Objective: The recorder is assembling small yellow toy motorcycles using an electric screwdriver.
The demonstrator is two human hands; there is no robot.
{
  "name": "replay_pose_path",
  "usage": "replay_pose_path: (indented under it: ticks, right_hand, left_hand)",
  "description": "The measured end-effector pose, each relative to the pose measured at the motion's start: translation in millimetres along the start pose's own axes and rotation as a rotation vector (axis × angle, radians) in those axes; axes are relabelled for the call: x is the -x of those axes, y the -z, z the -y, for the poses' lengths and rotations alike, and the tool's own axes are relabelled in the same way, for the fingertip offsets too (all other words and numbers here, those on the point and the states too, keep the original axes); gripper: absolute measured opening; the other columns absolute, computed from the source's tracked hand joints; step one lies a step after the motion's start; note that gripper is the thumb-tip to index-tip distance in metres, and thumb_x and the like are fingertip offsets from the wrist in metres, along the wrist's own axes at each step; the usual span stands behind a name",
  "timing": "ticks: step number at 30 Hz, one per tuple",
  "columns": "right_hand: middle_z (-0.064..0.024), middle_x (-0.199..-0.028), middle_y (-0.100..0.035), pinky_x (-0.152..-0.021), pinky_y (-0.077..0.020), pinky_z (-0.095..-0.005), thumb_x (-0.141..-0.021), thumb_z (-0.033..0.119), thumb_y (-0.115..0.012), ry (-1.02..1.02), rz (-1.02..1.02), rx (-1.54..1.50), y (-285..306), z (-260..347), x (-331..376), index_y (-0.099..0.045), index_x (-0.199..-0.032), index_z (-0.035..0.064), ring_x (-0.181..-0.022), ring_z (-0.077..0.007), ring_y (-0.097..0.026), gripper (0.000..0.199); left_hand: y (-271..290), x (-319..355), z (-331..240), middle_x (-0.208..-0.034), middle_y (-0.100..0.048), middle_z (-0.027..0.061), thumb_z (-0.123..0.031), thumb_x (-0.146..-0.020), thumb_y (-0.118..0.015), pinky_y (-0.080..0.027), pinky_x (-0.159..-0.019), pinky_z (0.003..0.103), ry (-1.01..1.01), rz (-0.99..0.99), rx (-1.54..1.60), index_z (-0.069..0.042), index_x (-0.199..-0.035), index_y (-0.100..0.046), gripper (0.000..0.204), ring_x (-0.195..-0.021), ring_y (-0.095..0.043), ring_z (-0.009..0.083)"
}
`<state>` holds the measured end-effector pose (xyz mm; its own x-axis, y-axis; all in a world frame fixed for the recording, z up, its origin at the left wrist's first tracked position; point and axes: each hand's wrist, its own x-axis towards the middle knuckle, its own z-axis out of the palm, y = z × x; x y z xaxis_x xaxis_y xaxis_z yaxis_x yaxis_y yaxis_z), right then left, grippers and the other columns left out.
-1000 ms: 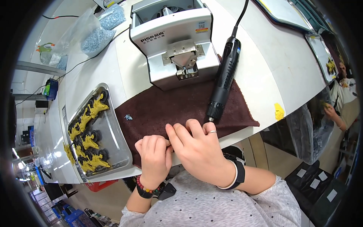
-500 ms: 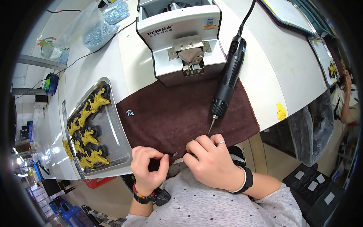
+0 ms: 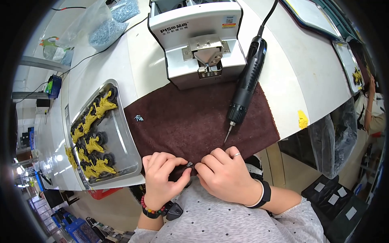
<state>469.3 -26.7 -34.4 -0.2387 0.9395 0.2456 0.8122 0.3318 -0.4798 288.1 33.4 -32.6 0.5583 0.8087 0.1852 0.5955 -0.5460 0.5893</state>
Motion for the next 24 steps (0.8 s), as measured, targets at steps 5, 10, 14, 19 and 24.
replay_pose_path:
  ticks: [5, 10, 14, 19, 24]
  right_hand:
    - [0.0025, -0.083, -0.057, -0.065, -0.0329, -0.0328, -0.059, 0.013, -0.074, 0.051, 0.009, 0.043, -1.7, -4.6, 3.8, -0.065, -0.085, 0.0128, -0.076, -0.0149, -0.051, 0.027]
    - [0.0025, -0.082, -0.056, -0.064, -0.0327, -0.0326, -0.060, 0.012, -0.074, 0.030, -0.055, 0.014, -2.3, -2.7, 3.6, -0.065, -0.084, 0.0128, -0.075, -0.0153, -0.050, 0.025]
    - [0.0022, -0.080, -0.056, -0.063, -0.0326, -0.0318, -0.060, 0.011, -0.075, -0.015, -0.090, -0.013, -2.1, -4.2, 6.8, -0.065, -0.084, 0.0124, -0.073, -0.0160, -0.050, 0.026]
    - [0.0016, -0.081, -0.057, -0.063, -0.0337, -0.0299, -0.064, 0.012, -0.067, -0.004, -0.190, -0.033, -4.8, -4.8, 2.5, -0.064, -0.084, 0.0106, -0.072, -0.0138, -0.052, 0.020]
    - [0.0015, -0.084, -0.060, -0.064, -0.0339, -0.0297, -0.066, 0.011, -0.066, 0.020, -0.268, -0.087, -12.0, -6.4, -0.7, -0.064, -0.086, 0.0100, -0.073, -0.0135, -0.054, 0.020]
  left_hand:
    - [-3.2, -1.0, -4.7, -0.076, -0.056, -0.0040, -0.014, -0.062, -0.074, -0.030, -0.075, 0.030, 0.083, 0.062, -0.002, -0.012, -0.078, -0.065, 0.019, -0.074, -0.051, 0.0141]
    - [-1.2, -4.0, -6.8, -0.077, -0.056, -0.0040, -0.014, -0.063, -0.073, -0.029, -0.076, 0.031, 0.098, 0.117, -0.021, -0.013, -0.079, -0.065, 0.018, -0.076, -0.051, 0.0142]
    - [1.8, -1.8, -5.1, -0.079, -0.058, -0.0033, -0.013, -0.066, -0.073, -0.029, -0.077, 0.031, 0.083, 0.104, 0.043, -0.012, -0.080, -0.064, 0.017, -0.079, -0.052, 0.0143]
    - [3.9, 1.0, -5.1, -0.082, -0.060, -0.0020, -0.012, -0.070, -0.073, -0.028, -0.077, 0.031, 0.077, 0.093, 0.058, -0.012, -0.082, -0.065, 0.015, -0.081, -0.054, 0.0144]
    - [0.2, 1.4, -5.6, -0.083, -0.061, -0.0015, -0.010, -0.071, -0.071, -0.028, -0.077, 0.032, 0.027, 0.078, 0.009, -0.012, -0.084, -0.065, 0.015, -0.080, -0.055, 0.0153]
